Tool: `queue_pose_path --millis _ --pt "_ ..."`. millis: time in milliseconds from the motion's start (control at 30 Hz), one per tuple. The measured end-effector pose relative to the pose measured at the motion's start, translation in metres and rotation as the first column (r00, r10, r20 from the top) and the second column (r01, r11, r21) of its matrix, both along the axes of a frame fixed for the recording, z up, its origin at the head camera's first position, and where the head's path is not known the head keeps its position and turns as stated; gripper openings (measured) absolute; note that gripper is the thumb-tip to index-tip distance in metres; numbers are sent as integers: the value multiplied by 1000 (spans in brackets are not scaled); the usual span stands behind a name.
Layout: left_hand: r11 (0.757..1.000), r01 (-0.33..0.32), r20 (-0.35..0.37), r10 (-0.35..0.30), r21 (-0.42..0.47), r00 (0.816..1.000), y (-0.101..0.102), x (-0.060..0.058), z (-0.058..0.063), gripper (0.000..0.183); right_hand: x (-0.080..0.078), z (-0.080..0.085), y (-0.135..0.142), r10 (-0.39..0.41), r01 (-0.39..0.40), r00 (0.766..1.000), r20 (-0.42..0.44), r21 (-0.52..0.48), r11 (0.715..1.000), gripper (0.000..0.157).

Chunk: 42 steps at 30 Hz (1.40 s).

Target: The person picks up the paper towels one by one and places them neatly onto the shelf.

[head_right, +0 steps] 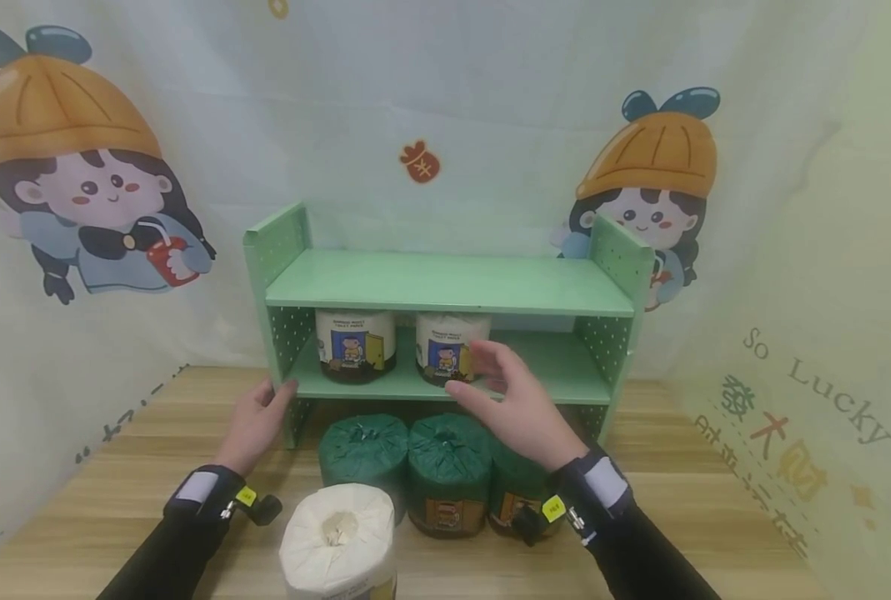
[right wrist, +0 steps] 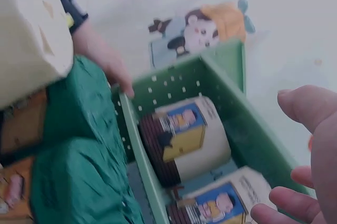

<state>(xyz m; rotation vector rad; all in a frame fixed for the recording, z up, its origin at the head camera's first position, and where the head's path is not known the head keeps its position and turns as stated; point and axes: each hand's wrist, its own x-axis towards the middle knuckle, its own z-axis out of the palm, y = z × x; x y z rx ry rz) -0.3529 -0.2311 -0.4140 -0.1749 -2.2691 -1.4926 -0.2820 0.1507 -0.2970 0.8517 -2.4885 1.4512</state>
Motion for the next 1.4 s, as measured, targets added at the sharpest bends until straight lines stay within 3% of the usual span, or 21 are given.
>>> queue_pose_path --millis 300,600,900,1100,1233,1333,1400 --pt "1000 4 7 -5 7 1000 1 0 1 46 38 -15 -13 116 -114 993 37 -49 992 59" --pt "1000 1 13 -1 10 1000 1 1 1 44 64 -40 -31 249 -242 956 155 -64 968 61" --pt "1000 6 20 -6 8 1000 2 2 1 46 75 -73 -44 329 -316 900 285 -91 944 69" --pt "1000 6 20 -6 11 1000 1 2 3 45 74 -97 -53 363 -352 879 307 -93 931 82" --pt "1000 14 18 -14 14 1000 1 2 2 45 72 -113 -58 419 -412 847 326 -96 906 92" --pt "1000 15 18 -15 20 1000 1 2 2 45 69 -119 -59 446 -439 831 333 -100 893 94" --pt "1000 6 15 -7 9 1000 2 1 1 45 69 -122 -58 440 -434 831 339 -98 895 93"
